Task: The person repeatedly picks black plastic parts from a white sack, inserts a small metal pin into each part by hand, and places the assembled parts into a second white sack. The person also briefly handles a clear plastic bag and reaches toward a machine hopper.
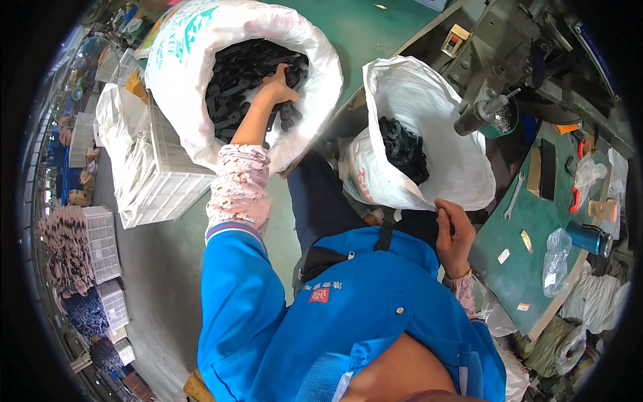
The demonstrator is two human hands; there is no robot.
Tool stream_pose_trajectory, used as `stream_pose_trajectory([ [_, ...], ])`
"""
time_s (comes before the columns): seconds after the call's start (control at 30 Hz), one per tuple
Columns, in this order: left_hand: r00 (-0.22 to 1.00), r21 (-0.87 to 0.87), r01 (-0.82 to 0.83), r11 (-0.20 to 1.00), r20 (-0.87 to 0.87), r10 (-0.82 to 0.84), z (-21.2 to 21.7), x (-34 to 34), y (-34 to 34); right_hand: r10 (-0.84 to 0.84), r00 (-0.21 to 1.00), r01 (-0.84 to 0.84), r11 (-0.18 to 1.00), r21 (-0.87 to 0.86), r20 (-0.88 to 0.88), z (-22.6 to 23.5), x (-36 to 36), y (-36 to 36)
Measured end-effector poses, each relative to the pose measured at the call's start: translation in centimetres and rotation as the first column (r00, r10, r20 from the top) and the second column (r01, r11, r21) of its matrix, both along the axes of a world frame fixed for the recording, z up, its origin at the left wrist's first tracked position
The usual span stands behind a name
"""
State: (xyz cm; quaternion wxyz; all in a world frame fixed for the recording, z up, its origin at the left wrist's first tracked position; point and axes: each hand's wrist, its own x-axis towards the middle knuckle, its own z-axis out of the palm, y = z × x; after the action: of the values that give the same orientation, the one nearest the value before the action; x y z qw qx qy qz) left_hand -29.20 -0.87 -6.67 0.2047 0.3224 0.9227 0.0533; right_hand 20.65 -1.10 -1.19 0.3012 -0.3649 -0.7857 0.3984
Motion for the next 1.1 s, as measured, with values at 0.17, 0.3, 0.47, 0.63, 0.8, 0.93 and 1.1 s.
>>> stream_pose_trajectory([
  [0.17,0.982,0.263,0.166,0.95,0.046,-0.184,1.0,1.5,-2.2,0.035,0.999,-0.034,0.998,0.051,-0.008,-0.2,-0.4,0.2],
  [0.3,0.989,0.19,0.146,0.971,-0.06,-0.137,1.7,4.3,-2.2,0.06,0.998,-0.06,0.998,-0.003,-0.013,-0.2,-1.0,-0.1],
  [0.47,0.979,0.141,0.198,0.97,-0.068,-0.19,1.3,4.6,-2.0,0.107,0.994,-0.106,0.994,0.033,-0.027,-0.2,-1.3,-0.3],
  [0.63,0.977,0.18,0.212,0.96,-0.006,-0.215,2.7,5.1,-2.2,0.089,0.996,-0.088,0.995,0.044,-0.021,-0.5,-0.9,-0.4],
  [0.8,0.996,0.587,0.015,0.809,0.065,-0.066,2.6,3.3,-4.6,0.079,0.997,-0.078,0.995,0.062,-0.018,-0.8,-0.4,-0.3],
  [0.93,0.918,0.808,-0.39,0.442,0.379,0.117,2.3,0.3,-6.8,0.086,0.996,-0.087,0.996,0.033,0.03,-0.2,-0.4,-0.4],
  [1.1,0.698,0.694,-0.716,0.071,0.715,0.041,3.9,0.1,-8.0,0.107,0.993,-0.103,0.99,0.094,-0.038,-0.5,-1.3,-0.5],
])
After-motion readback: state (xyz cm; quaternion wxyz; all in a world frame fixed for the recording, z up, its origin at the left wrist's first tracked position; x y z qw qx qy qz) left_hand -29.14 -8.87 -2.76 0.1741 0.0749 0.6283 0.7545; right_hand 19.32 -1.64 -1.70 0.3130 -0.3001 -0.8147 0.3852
